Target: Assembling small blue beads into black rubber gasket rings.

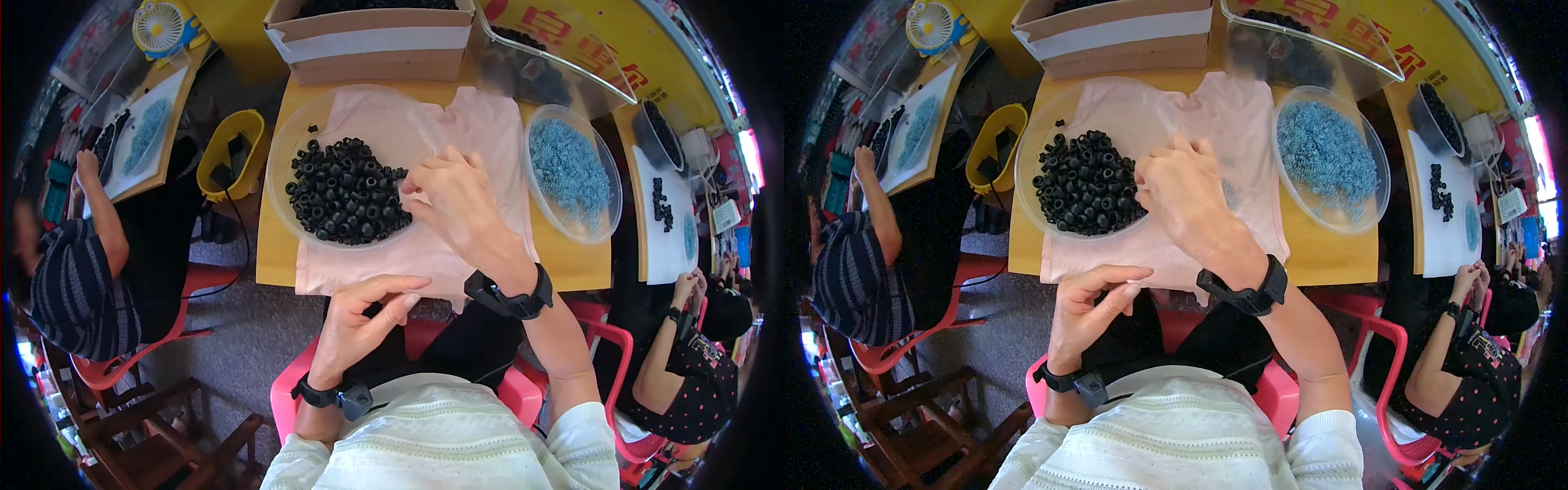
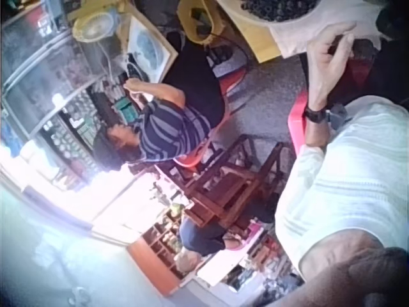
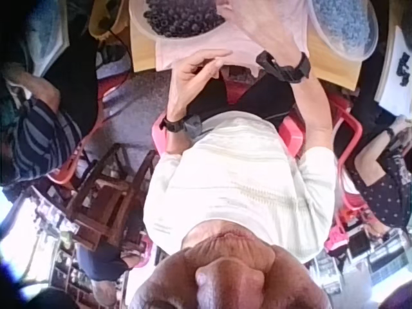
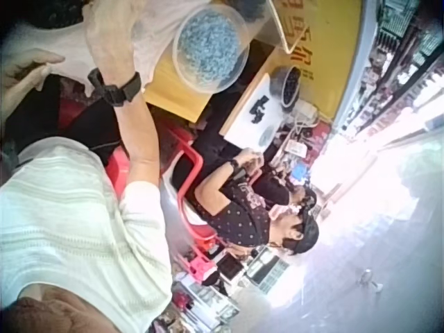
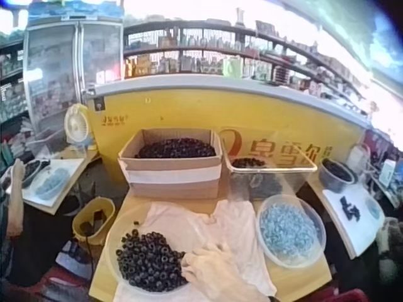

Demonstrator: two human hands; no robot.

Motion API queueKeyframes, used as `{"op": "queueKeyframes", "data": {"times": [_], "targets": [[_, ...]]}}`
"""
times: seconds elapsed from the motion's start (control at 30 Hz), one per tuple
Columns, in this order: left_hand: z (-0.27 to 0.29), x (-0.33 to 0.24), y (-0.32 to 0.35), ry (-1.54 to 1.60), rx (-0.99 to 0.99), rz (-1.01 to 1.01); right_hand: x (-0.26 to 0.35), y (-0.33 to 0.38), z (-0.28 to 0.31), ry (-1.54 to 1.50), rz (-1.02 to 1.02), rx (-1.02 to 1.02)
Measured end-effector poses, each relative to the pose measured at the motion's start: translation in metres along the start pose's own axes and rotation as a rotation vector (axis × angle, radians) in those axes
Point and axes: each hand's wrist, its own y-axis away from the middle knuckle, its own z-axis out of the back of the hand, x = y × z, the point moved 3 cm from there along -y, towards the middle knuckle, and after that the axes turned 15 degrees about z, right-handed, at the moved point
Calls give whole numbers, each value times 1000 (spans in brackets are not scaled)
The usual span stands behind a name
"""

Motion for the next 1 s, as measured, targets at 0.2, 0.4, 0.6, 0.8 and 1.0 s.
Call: {"op": "queueKeyframes", "data": {"times": [0.2,0.4,0.6,0.8,1.0], "targets": [[-2,4,-1,49,28,54,2,-9,-10,158,-13,240],[-5,3,0,2,51,52,-5,-11,-14,59,-120,268],[0,4,3,316,-104,6,15,16,26,-530,-136,-155],[-19,-5,-4,417,-145,-164,34,64,23,-1298,-546,-132],[-32,5,-9,397,-113,-128,42,88,23,-1383,-525,-252]]}}
